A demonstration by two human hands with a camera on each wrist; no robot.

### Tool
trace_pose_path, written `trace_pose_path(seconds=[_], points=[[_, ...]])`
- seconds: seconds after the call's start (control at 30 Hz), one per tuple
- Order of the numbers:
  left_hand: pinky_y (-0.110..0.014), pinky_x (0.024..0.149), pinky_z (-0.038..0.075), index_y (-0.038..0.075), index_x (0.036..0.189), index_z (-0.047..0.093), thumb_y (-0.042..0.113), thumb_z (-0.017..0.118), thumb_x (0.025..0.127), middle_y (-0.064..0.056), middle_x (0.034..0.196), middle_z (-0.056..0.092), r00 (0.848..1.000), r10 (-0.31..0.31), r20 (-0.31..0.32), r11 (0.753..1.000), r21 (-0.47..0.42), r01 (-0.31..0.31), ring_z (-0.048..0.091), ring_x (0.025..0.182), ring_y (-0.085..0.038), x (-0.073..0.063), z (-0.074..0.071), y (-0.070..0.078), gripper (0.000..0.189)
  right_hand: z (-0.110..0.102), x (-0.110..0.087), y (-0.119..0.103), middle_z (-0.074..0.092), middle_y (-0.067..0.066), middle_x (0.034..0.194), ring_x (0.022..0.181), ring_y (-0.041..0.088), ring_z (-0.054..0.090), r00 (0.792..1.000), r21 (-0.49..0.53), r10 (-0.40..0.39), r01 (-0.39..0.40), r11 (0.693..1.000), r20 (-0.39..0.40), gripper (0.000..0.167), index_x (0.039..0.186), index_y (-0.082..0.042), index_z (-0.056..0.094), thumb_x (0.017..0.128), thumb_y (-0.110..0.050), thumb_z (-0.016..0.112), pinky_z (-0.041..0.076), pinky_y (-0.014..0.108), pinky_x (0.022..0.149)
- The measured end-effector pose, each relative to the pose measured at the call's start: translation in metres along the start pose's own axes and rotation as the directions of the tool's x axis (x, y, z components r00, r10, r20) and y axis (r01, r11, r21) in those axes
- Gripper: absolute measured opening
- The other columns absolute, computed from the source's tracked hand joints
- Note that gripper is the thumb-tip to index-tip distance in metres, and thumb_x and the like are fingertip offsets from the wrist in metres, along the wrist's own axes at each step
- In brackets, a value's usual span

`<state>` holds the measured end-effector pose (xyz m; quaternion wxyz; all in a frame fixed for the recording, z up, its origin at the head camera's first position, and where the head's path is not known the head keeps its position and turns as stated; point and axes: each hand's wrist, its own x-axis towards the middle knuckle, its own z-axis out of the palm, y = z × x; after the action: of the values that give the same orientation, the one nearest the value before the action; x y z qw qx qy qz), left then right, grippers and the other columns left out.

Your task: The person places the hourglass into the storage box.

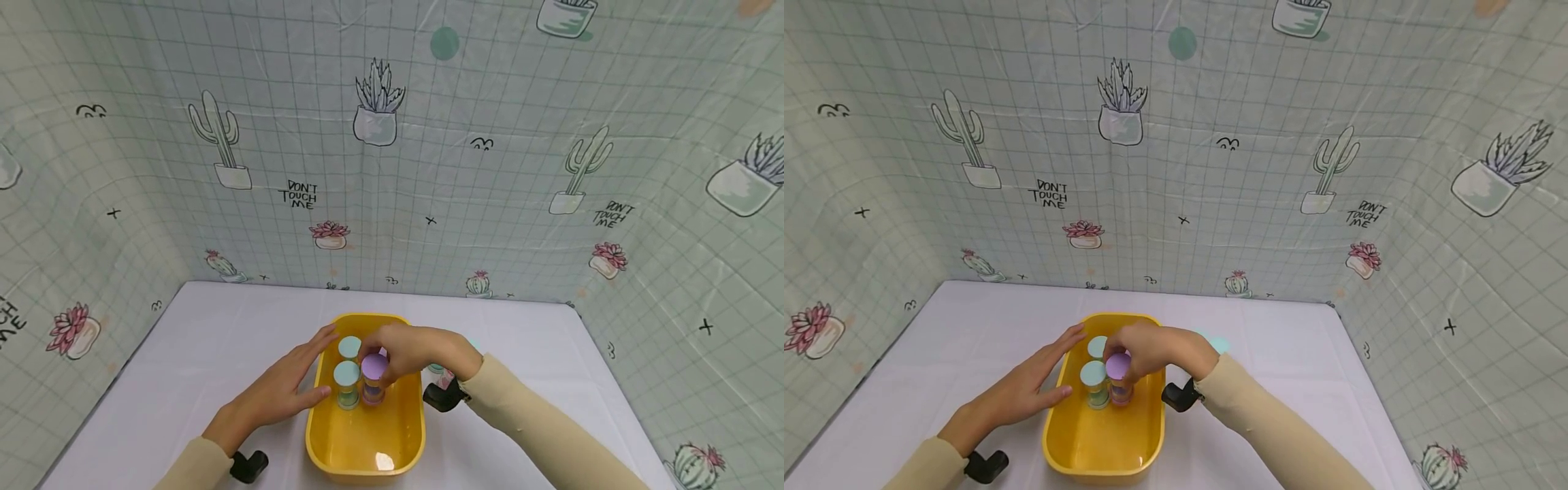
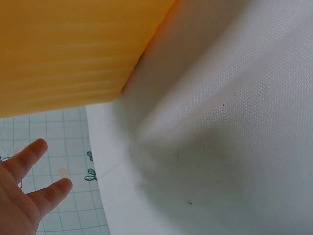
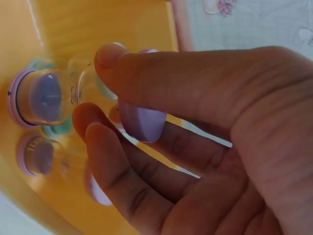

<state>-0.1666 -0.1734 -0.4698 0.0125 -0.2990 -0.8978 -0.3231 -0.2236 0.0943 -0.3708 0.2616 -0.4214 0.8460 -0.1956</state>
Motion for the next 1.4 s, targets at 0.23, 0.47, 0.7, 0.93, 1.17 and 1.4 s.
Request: trace_pose_path(seconds=[0.23,0.47,0.7,0.93,1.17,1.4], points=[[-0.066,0.114,0.04,0.027,0.165,0.024,0.045,0.062,0.098,0.006,0.173,0.019,1.0,0.015,-0.006,1.0,0.003,-0.015,0.039,0.151,-0.032,0.0,0.0,-0.002,0.08,0.017,0.009,0.008,0.071,-0.006,0.108,0.094,0.005,0.059,0.998,-0.054,0.068,-0.068,0.996,-0.008,0.031,0.111,-0.014,0.075,0.082,-0.01,0.086,0.052,0.017,0.086],[-0.066,0.114,0.04,0.026,0.165,0.024,0.044,0.063,0.098,0.006,0.173,0.018,0.999,0.031,-0.012,1.0,0.003,-0.031,0.039,0.151,-0.033,0.0,0.0,-0.003,0.08,0.022,0.012,0.008,0.07,-0.004,0.109,0.095,0.005,0.06,0.995,-0.1,0.104,-0.103,0.99,0.005,0.03,0.11,-0.014,0.075,0.082,-0.013,0.087,0.052,0.016,0.087],[-0.066,0.114,0.039,0.028,0.165,0.023,0.045,0.062,0.098,0.007,0.173,0.018,1.0,0.021,-0.014,1.0,0.011,-0.021,0.039,0.151,-0.032,0.001,0.0,-0.003,0.08,0.021,0.019,0.008,0.073,-0.004,0.103,0.087,0.002,0.06,0.995,-0.135,0.088,-0.082,0.987,0.041,0.028,0.108,-0.011,0.077,0.082,-0.008,0.087,0.052,0.014,0.08],[-0.066,0.114,0.04,0.027,0.165,0.025,0.046,0.063,0.097,0.008,0.173,0.019,1.0,0.016,-0.013,1.0,0.007,-0.016,0.04,0.15,-0.032,0.001,0.0,-0.002,0.08,0.02,0.021,0.006,0.073,-0.006,0.101,0.086,0.003,0.06,0.994,-0.161,0.103,-0.094,0.982,0.046,0.03,0.107,-0.011,0.079,0.079,-0.006,0.088,0.052,0.015,0.079],[-0.066,0.113,0.04,0.027,0.165,0.025,0.042,0.064,0.097,0.008,0.173,0.019,1.0,0.008,-0.01,1.0,-0.006,-0.008,0.039,0.151,-0.032,0.0,0.001,-0.003,0.08,0.019,0.022,0.003,0.075,-0.007,0.097,0.084,0.004,0.059,0.995,-0.186,0.102,-0.097,0.978,0.021,0.03,0.107,-0.014,0.081,0.079,-0.005,0.088,0.052,0.015,0.076],[-0.066,0.114,0.039,0.026,0.165,0.025,0.044,0.063,0.097,0.008,0.173,0.018,1.0,0.009,-0.005,1.0,-0.005,-0.009,0.039,0.151,-0.032,0.001,0.0,-0.002,0.08,0.018,0.026,0.003,0.077,-0.006,0.102,0.084,0.005,0.06,0.991,-0.2,0.133,-0.128,0.971,0.011,0.036,0.11,-0.017,0.082,0.079,-0.001,0.087,0.052,0.014,0.072]])
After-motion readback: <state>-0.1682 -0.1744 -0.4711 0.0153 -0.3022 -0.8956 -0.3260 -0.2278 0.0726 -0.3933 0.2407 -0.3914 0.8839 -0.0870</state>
